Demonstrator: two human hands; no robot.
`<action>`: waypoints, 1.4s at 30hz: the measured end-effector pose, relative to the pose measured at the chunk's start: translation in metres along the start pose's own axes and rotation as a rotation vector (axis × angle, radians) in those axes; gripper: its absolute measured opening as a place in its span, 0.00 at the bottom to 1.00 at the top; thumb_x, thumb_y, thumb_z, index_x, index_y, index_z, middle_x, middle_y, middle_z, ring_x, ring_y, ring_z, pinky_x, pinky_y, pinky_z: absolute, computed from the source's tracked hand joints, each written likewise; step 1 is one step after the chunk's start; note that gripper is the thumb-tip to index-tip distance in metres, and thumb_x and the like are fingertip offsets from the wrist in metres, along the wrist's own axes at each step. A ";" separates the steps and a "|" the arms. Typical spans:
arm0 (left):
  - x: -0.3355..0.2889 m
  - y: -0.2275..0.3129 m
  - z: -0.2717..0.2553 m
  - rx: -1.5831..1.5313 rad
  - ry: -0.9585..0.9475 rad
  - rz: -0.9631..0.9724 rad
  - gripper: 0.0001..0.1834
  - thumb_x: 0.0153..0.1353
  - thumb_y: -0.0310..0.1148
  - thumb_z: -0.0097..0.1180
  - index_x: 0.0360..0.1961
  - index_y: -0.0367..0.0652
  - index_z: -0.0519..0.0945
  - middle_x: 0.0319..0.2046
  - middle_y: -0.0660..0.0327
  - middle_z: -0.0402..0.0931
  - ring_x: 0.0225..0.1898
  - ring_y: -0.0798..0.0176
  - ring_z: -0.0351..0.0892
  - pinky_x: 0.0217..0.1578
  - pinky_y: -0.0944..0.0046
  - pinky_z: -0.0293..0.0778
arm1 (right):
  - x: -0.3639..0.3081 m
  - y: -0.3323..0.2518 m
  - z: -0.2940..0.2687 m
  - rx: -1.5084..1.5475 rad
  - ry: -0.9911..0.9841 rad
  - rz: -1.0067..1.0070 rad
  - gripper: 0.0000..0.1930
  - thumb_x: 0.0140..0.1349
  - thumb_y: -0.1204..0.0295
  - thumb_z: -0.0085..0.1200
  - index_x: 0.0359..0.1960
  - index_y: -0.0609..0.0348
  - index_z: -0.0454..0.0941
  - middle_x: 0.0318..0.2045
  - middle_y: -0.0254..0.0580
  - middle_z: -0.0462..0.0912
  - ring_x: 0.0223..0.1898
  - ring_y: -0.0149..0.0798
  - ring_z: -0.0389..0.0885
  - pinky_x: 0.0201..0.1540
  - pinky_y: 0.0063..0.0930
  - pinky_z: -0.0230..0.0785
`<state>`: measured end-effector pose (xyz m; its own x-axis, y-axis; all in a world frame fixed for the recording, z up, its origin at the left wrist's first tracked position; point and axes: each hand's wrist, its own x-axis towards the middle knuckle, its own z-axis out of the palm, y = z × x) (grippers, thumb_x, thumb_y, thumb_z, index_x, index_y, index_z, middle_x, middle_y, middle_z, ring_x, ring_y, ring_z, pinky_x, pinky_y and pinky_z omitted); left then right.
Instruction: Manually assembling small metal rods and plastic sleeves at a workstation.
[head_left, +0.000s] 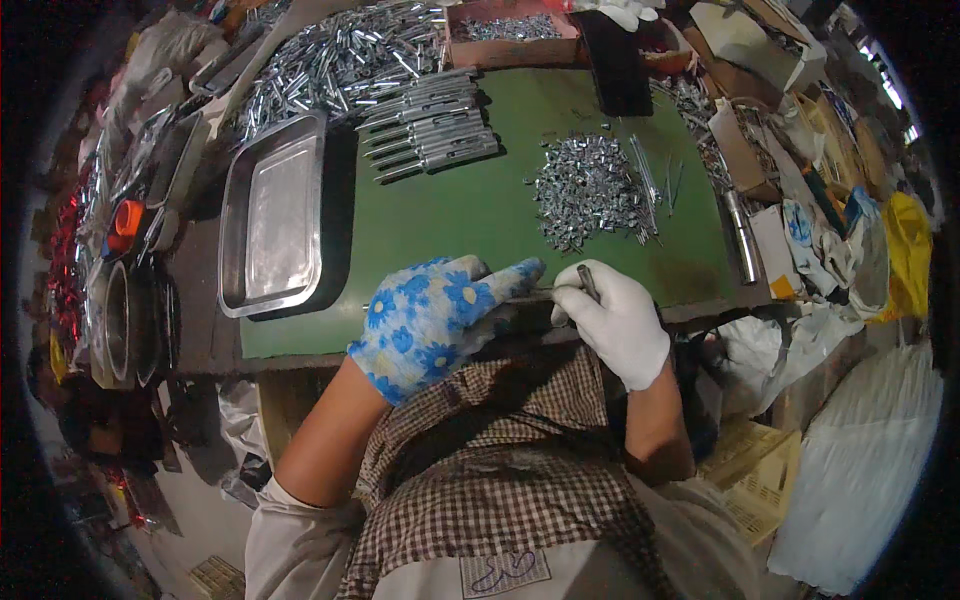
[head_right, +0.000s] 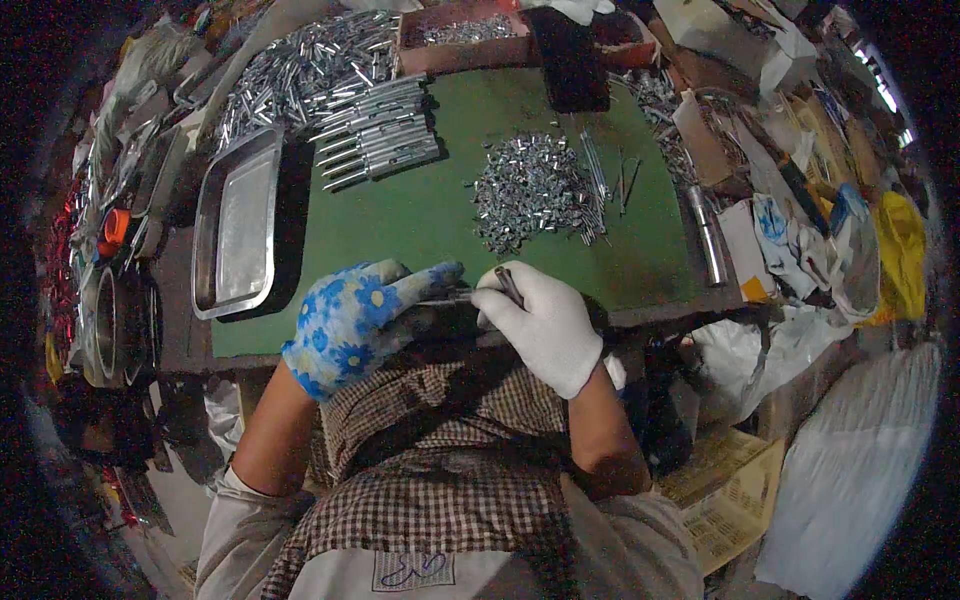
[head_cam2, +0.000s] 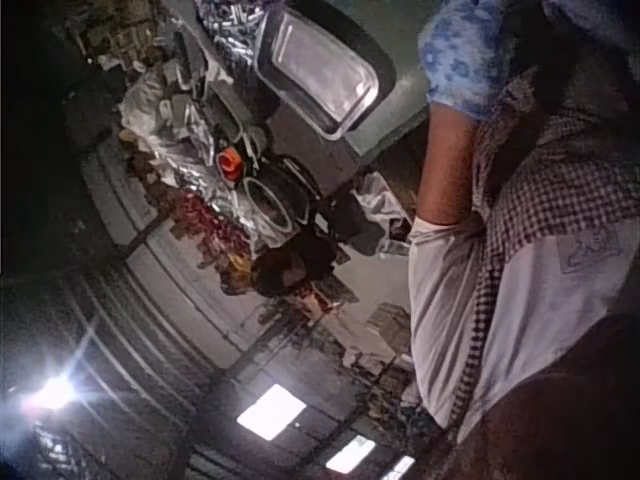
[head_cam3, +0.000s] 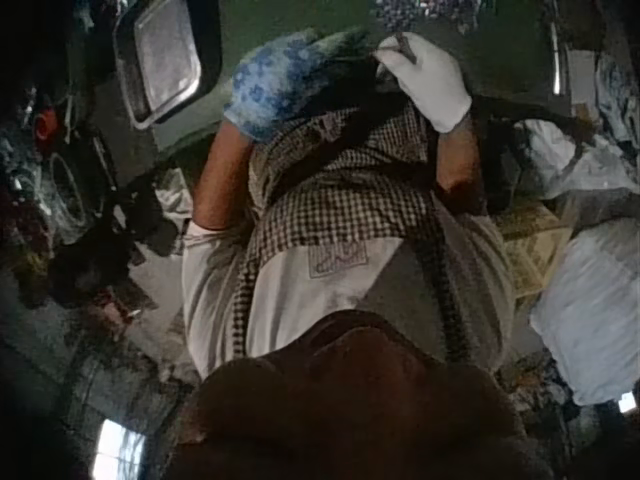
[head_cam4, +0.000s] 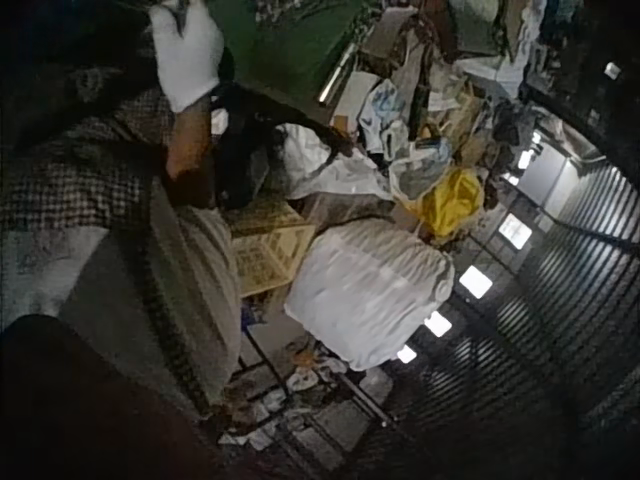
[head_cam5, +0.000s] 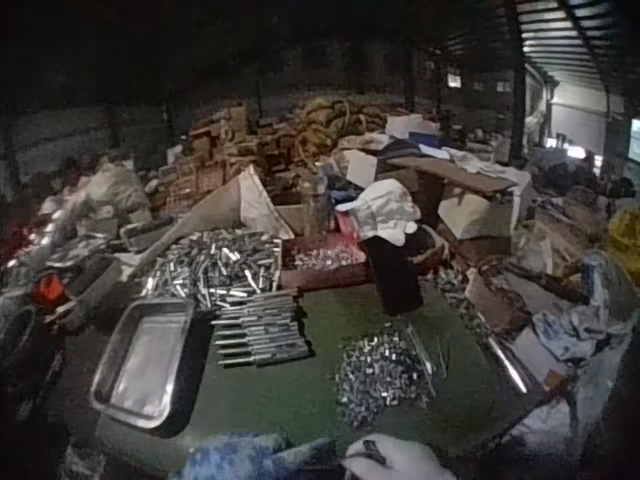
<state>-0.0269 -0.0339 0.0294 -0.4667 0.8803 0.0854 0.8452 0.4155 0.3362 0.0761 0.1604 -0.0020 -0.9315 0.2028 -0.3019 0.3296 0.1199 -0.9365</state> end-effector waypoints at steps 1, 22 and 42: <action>0.000 -0.002 0.000 -0.066 -0.032 -0.002 0.26 0.55 0.38 0.59 0.57 0.56 0.74 0.31 0.60 0.74 0.33 0.54 0.77 0.33 0.57 0.74 | -0.001 -0.001 0.000 0.008 0.030 -0.046 0.09 0.62 0.68 0.54 0.35 0.63 0.76 0.26 0.37 0.81 0.30 0.28 0.78 0.36 0.24 0.69; 0.001 0.017 0.032 0.050 -0.030 -0.116 0.17 0.55 0.33 0.54 0.48 0.53 0.78 0.33 0.55 0.73 0.31 0.53 0.80 0.28 0.54 0.76 | 0.089 -0.038 -0.041 -0.980 0.354 -0.492 0.10 0.60 0.66 0.52 0.40 0.53 0.80 0.40 0.45 0.80 0.40 0.48 0.79 0.44 0.37 0.71; 0.006 0.020 0.039 -0.025 0.011 -0.118 0.18 0.54 0.33 0.58 0.48 0.53 0.77 0.35 0.53 0.73 0.30 0.48 0.79 0.30 0.52 0.76 | 0.036 -0.019 -0.029 -0.681 -0.040 -0.351 0.12 0.59 0.62 0.53 0.40 0.54 0.79 0.37 0.47 0.81 0.40 0.50 0.80 0.43 0.38 0.72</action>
<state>-0.0025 -0.0108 0.0002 -0.5655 0.8230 0.0539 0.7776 0.5102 0.3675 0.0413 0.1932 0.0098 -0.9996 0.0088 -0.0251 0.0233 0.7459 -0.6656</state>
